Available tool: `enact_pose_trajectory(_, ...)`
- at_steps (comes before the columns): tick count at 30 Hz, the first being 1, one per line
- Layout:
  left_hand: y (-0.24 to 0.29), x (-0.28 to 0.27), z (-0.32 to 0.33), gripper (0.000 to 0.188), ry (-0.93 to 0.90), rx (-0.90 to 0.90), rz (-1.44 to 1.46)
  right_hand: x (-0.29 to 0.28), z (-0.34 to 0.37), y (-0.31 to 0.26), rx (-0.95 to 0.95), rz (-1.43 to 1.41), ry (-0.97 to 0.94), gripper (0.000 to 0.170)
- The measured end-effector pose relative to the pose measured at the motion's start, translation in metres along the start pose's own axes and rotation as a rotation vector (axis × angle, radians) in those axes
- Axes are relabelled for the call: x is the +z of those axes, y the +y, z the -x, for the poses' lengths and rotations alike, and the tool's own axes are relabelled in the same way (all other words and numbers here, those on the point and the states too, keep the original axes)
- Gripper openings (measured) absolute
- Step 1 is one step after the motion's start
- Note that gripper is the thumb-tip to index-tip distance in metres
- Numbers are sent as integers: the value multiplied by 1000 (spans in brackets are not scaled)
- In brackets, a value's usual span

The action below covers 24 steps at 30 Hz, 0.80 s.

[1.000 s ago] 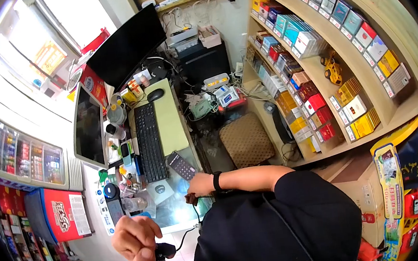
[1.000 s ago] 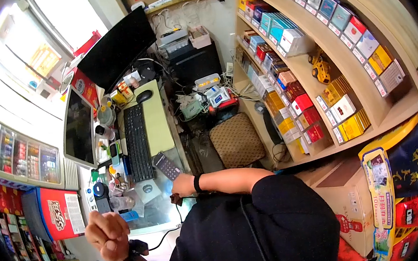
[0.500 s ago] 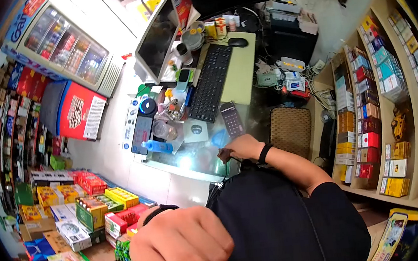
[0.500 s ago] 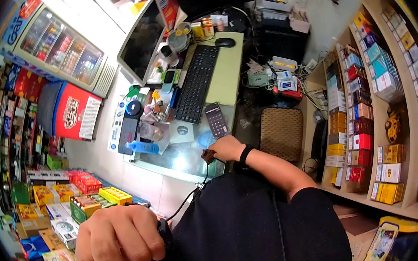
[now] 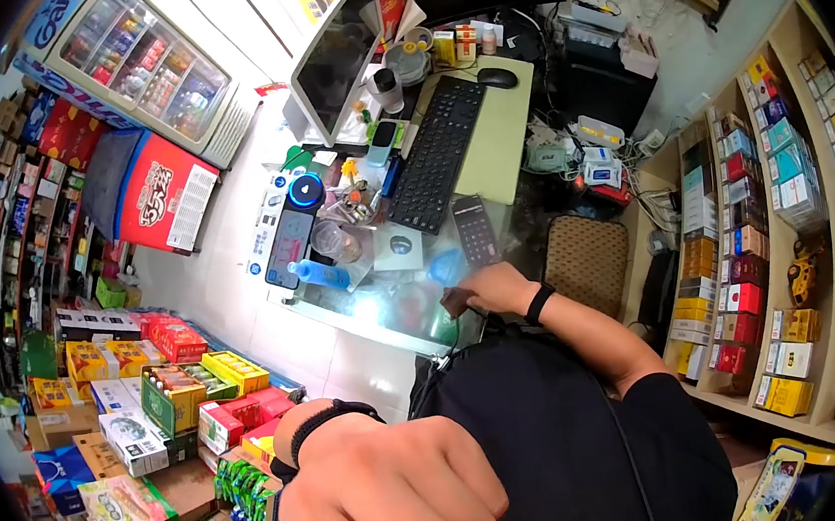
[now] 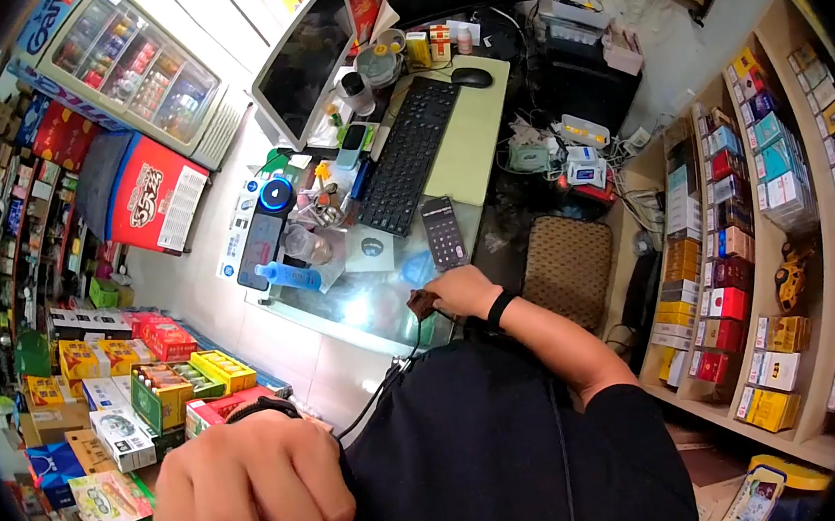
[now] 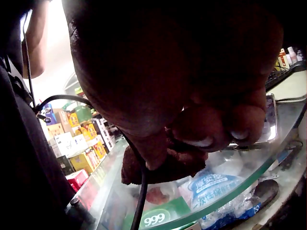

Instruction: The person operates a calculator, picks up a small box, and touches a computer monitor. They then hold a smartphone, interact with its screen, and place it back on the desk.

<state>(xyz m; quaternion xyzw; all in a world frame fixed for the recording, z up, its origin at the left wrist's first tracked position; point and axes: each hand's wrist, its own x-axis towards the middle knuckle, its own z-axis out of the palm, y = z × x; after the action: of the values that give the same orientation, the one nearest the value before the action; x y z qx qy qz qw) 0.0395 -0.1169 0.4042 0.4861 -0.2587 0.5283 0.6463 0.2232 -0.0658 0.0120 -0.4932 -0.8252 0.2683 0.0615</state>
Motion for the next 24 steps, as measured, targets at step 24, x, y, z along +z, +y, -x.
enact_pose_trajectory(24, -47, -185, 135, 19, 169, -1029, -1101, 6, 0, -1, 52, -24, -20, 27)
